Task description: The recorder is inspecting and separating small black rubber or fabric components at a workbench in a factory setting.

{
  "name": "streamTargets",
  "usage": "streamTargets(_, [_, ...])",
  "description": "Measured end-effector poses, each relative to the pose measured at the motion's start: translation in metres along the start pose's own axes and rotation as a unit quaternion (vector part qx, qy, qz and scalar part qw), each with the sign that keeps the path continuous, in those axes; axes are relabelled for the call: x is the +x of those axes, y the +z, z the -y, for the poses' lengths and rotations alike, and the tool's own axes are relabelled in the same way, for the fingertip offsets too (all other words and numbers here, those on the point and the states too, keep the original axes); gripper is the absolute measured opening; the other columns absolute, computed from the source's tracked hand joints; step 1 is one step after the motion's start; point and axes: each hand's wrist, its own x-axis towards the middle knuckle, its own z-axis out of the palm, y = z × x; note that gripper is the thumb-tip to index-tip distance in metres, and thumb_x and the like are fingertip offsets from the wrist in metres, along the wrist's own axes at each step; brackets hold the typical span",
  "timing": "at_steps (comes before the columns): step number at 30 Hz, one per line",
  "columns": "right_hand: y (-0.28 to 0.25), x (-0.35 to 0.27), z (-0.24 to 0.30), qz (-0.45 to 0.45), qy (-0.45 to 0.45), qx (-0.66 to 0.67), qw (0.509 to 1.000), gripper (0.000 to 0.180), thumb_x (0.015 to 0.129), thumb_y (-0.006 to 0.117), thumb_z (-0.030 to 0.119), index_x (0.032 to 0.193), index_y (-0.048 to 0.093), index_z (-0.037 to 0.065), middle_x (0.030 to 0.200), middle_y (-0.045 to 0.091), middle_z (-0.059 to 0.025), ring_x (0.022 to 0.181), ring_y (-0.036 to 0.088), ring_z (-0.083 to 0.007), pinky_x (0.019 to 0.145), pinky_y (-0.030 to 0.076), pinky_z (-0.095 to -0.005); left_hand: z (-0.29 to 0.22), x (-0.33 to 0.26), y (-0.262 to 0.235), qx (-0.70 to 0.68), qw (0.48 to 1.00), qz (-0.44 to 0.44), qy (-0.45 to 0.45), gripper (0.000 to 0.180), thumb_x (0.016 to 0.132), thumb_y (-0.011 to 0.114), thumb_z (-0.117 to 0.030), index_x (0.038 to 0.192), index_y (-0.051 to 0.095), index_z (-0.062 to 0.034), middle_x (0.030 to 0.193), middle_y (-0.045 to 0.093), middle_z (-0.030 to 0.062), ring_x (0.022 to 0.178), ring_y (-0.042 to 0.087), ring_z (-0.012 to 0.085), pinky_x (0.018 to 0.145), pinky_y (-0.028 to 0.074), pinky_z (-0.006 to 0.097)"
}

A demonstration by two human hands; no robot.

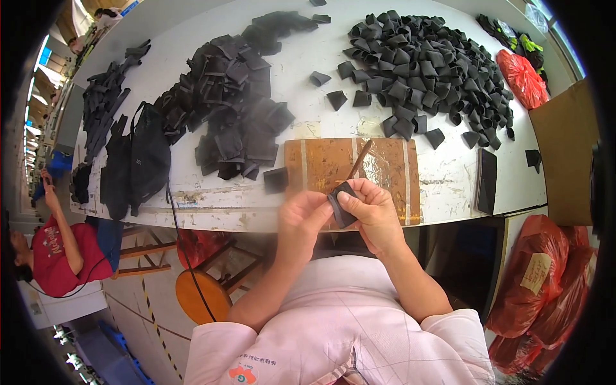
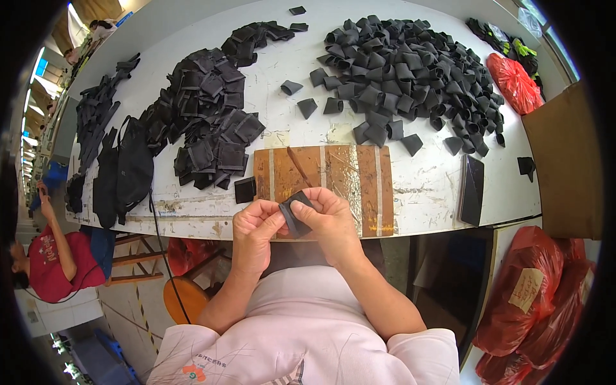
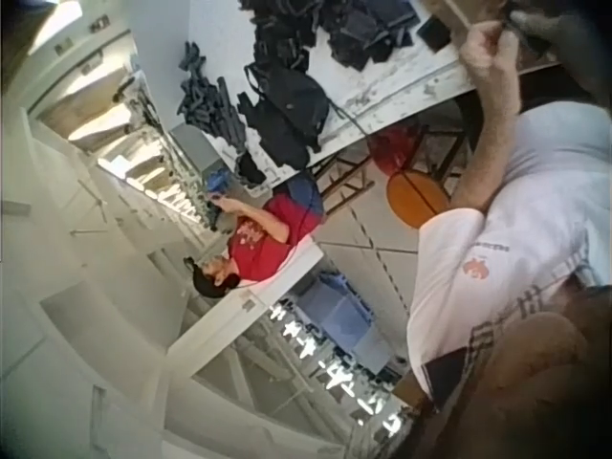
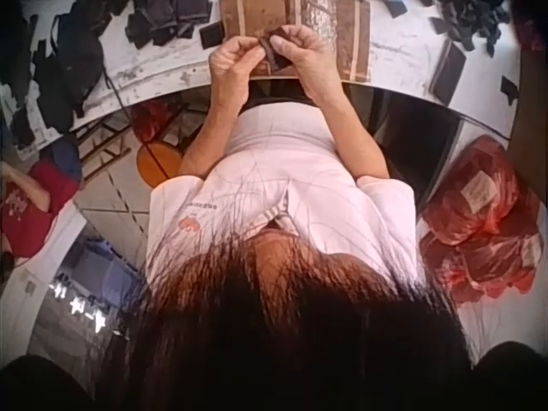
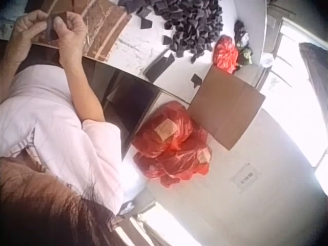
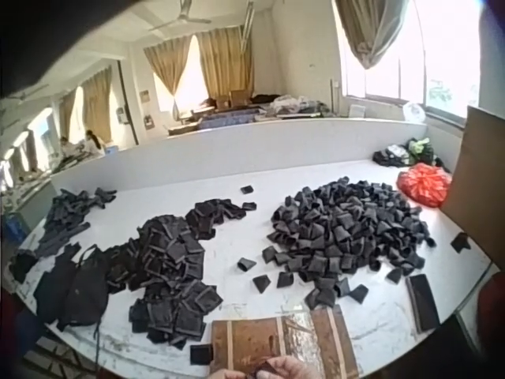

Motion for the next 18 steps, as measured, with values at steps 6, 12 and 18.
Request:
streamTargets(6, [0.001, -0.014, -0.002, -0.044, -0.362, -0.498, 0.787, 0.016, 0.07, 0.068, 0.007, 0.081, 0.058, 0.0, 0.073, 0.055, -0.009, 0.059, 0.051, -0.0191, 0.051, 0.041, -0.0285, 0.009, -0.003, 0.01, 0.229, 0.959, -0.022, 0.164, 0.006, 0.078, 0.062, -0.005, 0.078, 0.058, 0.0003, 0.066, 0.058, 0.0043, 0.06, 0.053, 0.0093, 0.055, 0.042, 0.022])
streamTargets(12, [0.002, 0.0, -0.012, -0.097, -0.456, -0.563, 0.683, 0.011, 0.067, 0.062, -0.004, 0.077, 0.059, 0.001, 0.068, 0.052, -0.0099, 0.06, 0.052, -0.0238, 0.052, 0.042, -0.0319, 0.01, -0.002, 0.023, 0.277, 0.906, -0.138, 0.29, 0.006, 0.077, 0.059, 0.002, 0.082, 0.056, 0.0006, 0.066, 0.058, 0.005, 0.049, 0.052, 0.0091, 0.043, 0.041, 0.021])
streamTargets(18, [-0.001, -0.006, 0.013, -0.021, -0.14, -0.168, 0.976, 0.006, 0.073, 0.059, -0.004, 0.07, 0.06, 0.001, 0.069, 0.054, 0.0, 0.056, 0.051, -0.0109, 0.058, 0.044, -0.023, -0.022, 0.0, 0.007, -0.239, 0.964, 0.082, -0.082, 0.008, 0.079, 0.055, 0.003, 0.086, 0.052, 0.0001, 0.076, 0.057, 0.0055, 0.046, 0.042, 0.0028, 0.038, 0.032, 0.018])
